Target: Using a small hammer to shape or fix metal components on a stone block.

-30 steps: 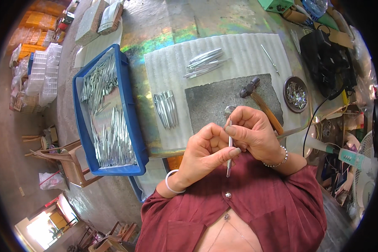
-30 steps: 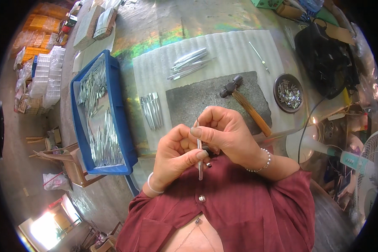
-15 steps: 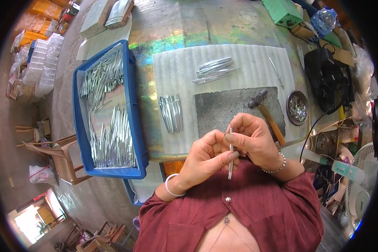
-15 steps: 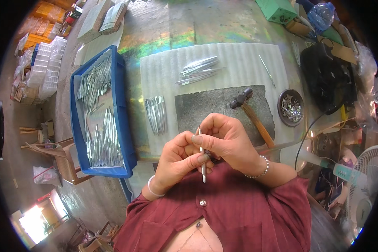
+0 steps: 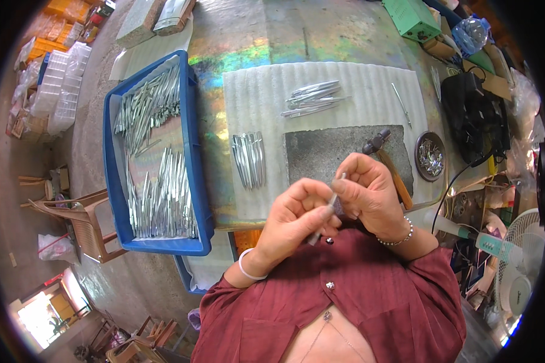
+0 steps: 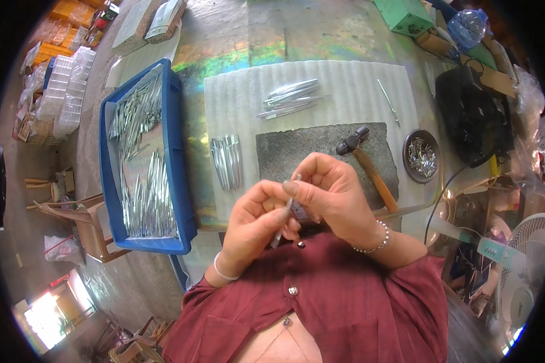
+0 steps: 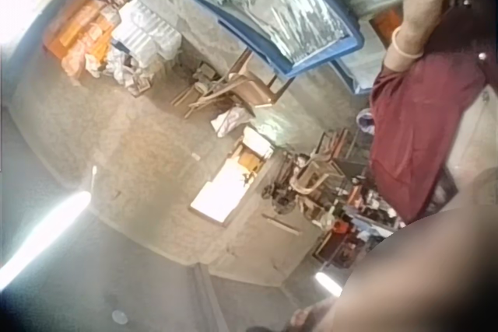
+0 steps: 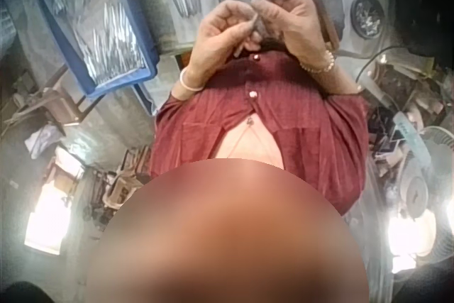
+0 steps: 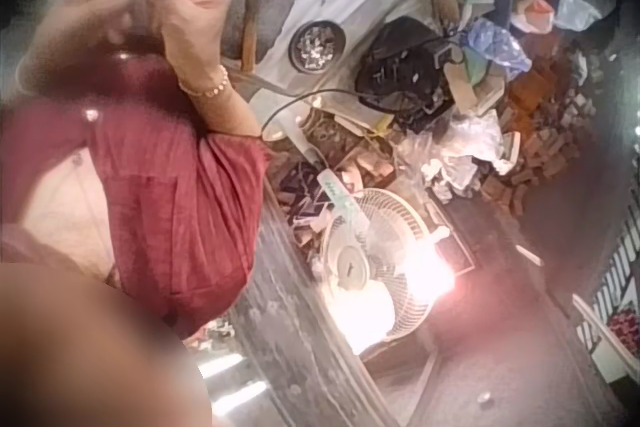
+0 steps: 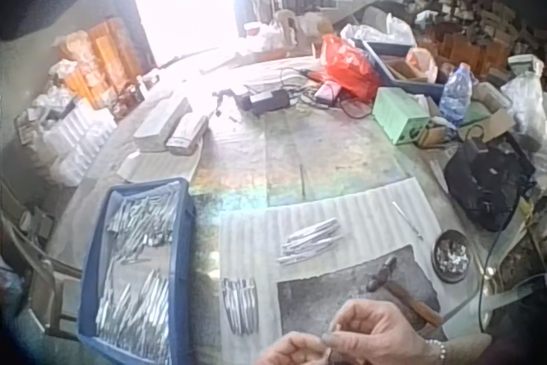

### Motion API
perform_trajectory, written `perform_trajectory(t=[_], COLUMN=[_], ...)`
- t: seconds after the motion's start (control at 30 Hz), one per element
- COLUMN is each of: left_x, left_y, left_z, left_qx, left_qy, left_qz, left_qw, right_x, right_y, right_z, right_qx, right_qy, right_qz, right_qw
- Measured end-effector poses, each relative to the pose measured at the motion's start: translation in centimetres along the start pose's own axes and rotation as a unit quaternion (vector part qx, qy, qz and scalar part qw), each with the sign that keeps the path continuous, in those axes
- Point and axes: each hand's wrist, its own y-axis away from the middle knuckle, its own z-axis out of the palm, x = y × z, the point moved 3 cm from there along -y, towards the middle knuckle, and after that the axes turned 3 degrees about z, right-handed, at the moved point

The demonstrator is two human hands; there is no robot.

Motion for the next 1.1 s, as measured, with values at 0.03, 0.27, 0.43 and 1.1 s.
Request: perform_trajectory(t=[0.03,0.27,0.43,1.1], left_x=[0.1,1.9,5.9,7.6], left_y=[0.2,2.0,3.9,-7.6], left_z=[-0.5,-2.9,-3.9,-4.5], left_qx=[0.024,0.092,0.289,0.238], left_qy=[0.057,0.109,-0.366,-0.677], left_qz=[0.036,0.243,0.269,0.242], left_qw=[0.997,0.96,0.843,0.653], right_x=[-0.1,1.1,-0.7,-1.6], right_y=[-0.1,-0.1,0.9,3.9], right_z=[-0.1,1.3,-1.1,-7.5], right_qx=[0.005,-0.087,-0.049,0.212], right_qy=[-0.007,0.092,0.255,0.721], right_qz=[-0.023,0.036,-0.064,-0.22], right_qw=[1.0,0.991,0.963,0.622])
